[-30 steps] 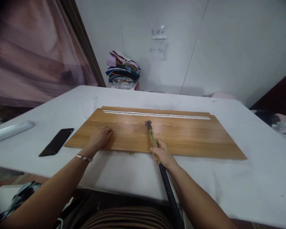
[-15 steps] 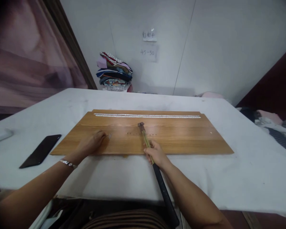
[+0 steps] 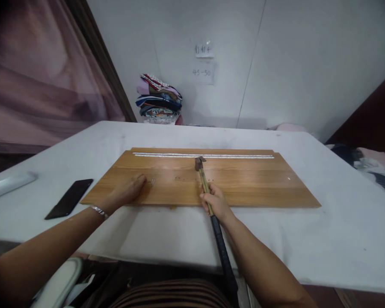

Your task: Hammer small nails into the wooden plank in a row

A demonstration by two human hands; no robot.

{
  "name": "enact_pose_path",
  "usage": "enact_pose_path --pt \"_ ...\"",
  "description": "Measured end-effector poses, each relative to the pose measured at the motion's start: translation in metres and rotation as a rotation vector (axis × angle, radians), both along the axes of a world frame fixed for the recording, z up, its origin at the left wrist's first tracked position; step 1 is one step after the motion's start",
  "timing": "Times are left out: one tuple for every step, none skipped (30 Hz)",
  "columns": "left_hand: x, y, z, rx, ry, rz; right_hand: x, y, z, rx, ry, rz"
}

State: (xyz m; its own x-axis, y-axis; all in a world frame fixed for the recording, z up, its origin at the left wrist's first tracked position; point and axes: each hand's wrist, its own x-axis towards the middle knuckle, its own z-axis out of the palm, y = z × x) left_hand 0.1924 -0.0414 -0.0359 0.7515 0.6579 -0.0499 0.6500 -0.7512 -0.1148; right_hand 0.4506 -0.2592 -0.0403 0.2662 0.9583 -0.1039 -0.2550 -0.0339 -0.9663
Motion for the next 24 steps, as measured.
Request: enact_pose_path --pt "-0.002 0.000 -0.002 0.010 -0.003 -0.003 0.000 0.000 0.000 0.001 -0.009 0.004" --pt "-0.004 -0.001 -0.003 0.023 -0.006 -0.003 0.000 0.000 0.000 0.003 -0.018 0.007" --pt "-0.005 -0.002 -0.004 0.036 -0.009 -0.004 0.000 0.000 0.000 0.005 -0.025 0.008" --pt "-0.007 -0.003 -0.005 0.048 -0.011 -0.004 0.000 0.000 0.000 0.007 -0.028 0.008" --pt "-0.009 -0.005 -0.004 0.056 -0.016 -0.001 0.000 0.000 0.000 0.006 -0.027 0.004" --pt "-0.010 -0.007 -0.003 0.056 -0.022 0.003 0.000 0.000 0.000 0.006 -0.023 -0.001" --pt "-0.011 -0.009 -0.002 0.052 -0.032 0.012 0.000 0.000 -0.001 0.006 -0.019 -0.007" --pt "-0.012 -0.011 0.000 0.045 -0.044 0.023 0.001 0.000 -0.001 0.005 -0.016 -0.012" --pt "-0.012 -0.013 0.002 0.037 -0.058 0.036 0.001 0.001 -0.002 0.005 -0.015 -0.012" --pt "-0.012 -0.015 0.004 0.030 -0.066 0.054 0.001 0.001 -0.003 0.006 -0.016 -0.011" --pt "-0.012 -0.016 0.005 0.026 -0.064 0.071 0.001 0.001 -0.003 0.007 -0.018 -0.007" --pt "-0.011 -0.017 0.006 0.026 -0.051 0.084 0.001 0.002 -0.004 0.007 -0.020 -0.002" --pt "-0.010 -0.018 0.006 0.030 -0.032 0.090 0.001 0.002 -0.005 0.006 -0.024 0.004" --pt "-0.009 -0.018 0.006 0.035 -0.010 0.087 0.001 0.002 -0.006 0.006 -0.027 0.007" --pt "-0.008 -0.018 0.006 0.038 0.007 0.076 0.001 0.003 -0.007 0.004 -0.030 0.009" --pt "-0.007 -0.018 0.006 0.036 0.017 0.064 0.001 0.003 -0.007 0.001 -0.031 0.009" --pt "-0.006 -0.017 0.006 0.029 0.020 0.056 0.001 0.003 -0.007 -0.004 -0.031 0.008" --pt "-0.005 -0.017 0.007 0.016 0.017 0.055 0.001 0.002 -0.008 -0.009 -0.029 0.007" --pt "-0.005 -0.017 0.008 -0.001 0.010 0.063 0.001 0.002 -0.007 -0.011 -0.027 0.004" --pt "-0.005 -0.017 0.009 -0.020 -0.002 0.082 0.001 0.002 -0.007 -0.011 -0.027 0.000" --pt "-0.005 -0.017 0.011 -0.040 -0.026 0.107 0.001 0.001 -0.006 -0.009 -0.028 -0.004" --pt "-0.006 -0.017 0.013 -0.059 -0.061 0.136 0.001 0.001 -0.005 -0.007 -0.031 -0.010" --pt "-0.006 -0.018 0.015 -0.077 -0.107 0.169 0.001 0.001 -0.004 -0.005 -0.035 -0.015" --pt "-0.007 -0.018 0.017 -0.096 -0.159 0.201 0.001 0.000 -0.004 -0.004 -0.038 -0.021"
